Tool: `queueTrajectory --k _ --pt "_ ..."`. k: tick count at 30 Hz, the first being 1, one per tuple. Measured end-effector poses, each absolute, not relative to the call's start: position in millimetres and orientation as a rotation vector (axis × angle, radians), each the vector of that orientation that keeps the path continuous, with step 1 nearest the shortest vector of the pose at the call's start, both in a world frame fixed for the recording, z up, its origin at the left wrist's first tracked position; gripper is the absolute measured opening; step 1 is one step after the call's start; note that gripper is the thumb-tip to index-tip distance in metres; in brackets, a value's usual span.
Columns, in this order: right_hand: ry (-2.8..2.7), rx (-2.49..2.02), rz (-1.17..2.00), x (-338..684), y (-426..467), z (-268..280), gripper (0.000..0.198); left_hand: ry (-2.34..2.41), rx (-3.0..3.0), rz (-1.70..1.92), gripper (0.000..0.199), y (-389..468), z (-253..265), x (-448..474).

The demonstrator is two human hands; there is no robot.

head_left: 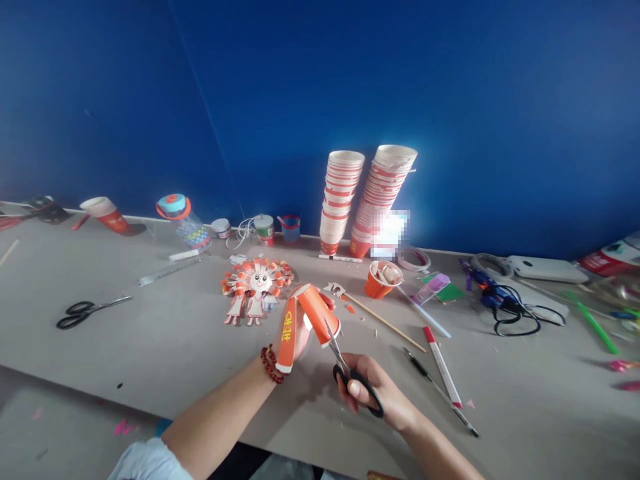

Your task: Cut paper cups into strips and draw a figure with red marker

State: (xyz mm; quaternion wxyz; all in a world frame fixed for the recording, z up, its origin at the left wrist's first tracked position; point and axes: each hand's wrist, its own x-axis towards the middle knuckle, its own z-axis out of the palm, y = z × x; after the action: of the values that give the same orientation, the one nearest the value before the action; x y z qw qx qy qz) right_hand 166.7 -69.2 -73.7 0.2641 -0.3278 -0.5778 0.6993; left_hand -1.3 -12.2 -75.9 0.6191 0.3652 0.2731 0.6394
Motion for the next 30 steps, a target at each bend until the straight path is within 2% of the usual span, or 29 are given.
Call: queueTrajectory --k 14,30 --pt "-1.577 -0.828 1.895 168 -68 -74 0.062 0.652 0.764 1.458 0.022 -15 -61 1" --pt "-1.573 -0.862 1.896 168 -69 -76 0.061 0.669 0.824 1.452 0.023 -15 -71 -1"
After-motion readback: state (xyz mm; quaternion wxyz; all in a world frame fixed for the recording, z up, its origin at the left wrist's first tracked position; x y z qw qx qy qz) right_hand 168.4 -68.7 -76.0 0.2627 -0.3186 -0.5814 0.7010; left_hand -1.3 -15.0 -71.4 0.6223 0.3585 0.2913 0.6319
